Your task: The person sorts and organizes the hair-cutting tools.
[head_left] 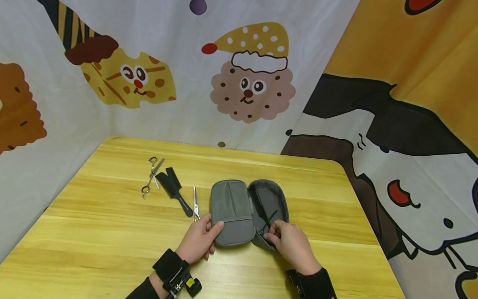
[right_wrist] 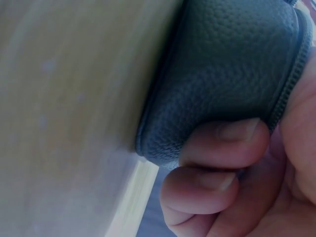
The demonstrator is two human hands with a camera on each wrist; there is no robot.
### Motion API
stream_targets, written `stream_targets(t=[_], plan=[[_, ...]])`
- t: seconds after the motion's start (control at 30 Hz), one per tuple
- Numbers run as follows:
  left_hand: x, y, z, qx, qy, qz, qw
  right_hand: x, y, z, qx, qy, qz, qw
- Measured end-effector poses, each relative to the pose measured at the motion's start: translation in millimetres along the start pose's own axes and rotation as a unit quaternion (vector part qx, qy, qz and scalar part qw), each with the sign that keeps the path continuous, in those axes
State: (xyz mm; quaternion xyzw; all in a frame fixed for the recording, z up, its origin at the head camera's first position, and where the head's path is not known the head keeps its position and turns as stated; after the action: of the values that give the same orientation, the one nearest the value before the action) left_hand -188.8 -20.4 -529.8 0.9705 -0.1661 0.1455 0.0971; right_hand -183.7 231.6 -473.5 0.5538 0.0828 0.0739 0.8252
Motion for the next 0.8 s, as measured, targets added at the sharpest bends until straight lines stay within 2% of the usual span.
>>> stream_targets(t=[0.23,0.4,0.53,0.63,0.73,0.8], plan=[[1.7,4.4,0.5,-0.005,0.009,-0.010,0.9999,-0.9,-1.9,-1.9,-0.001,-0.004,0.001,1.000],[3.0,12.0,-3.2,-0.036,0.007,-0.032,0.9988,-1.0,-1.4,-2.0,-0.003,-0.005,0.003,1.000],[3.2,19.0,-9.4,-0.077,-0.009,-0.055,0.9954,-1.6,-1.4,-2.0,-0.005,-0.007,0.003,1.000],[4.8,27.3,-16.9,-0.126,-0.034,-0.087,0.9875,-1.5,-2.0,-2.4,-0.006,-0.007,0.005,1.000],[8.1,37.7,-25.8,-0.176,-0.065,-0.129,0.9737,-1.5,-2.9,-3.0,-0.008,-0.009,0.007,1.000],[9.9,43.5,-29.0,-0.200,-0.074,-0.151,0.9652,-1.3,-2.8,-3.5,-0.009,-0.009,0.007,1.000]])
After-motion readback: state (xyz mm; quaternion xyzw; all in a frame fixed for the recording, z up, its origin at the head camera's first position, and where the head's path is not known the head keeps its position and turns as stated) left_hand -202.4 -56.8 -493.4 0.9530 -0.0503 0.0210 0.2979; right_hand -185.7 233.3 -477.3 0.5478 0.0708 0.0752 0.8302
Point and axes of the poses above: each hand's wrist, its own x-axis away from the middle knuckle, its own y-axis out of the back of the hand, z = x × y, the point moved 10 cm from there along -x, towards the middle knuckle, and after that the axes turned 7 degrees about y, right-handed, at the moved point
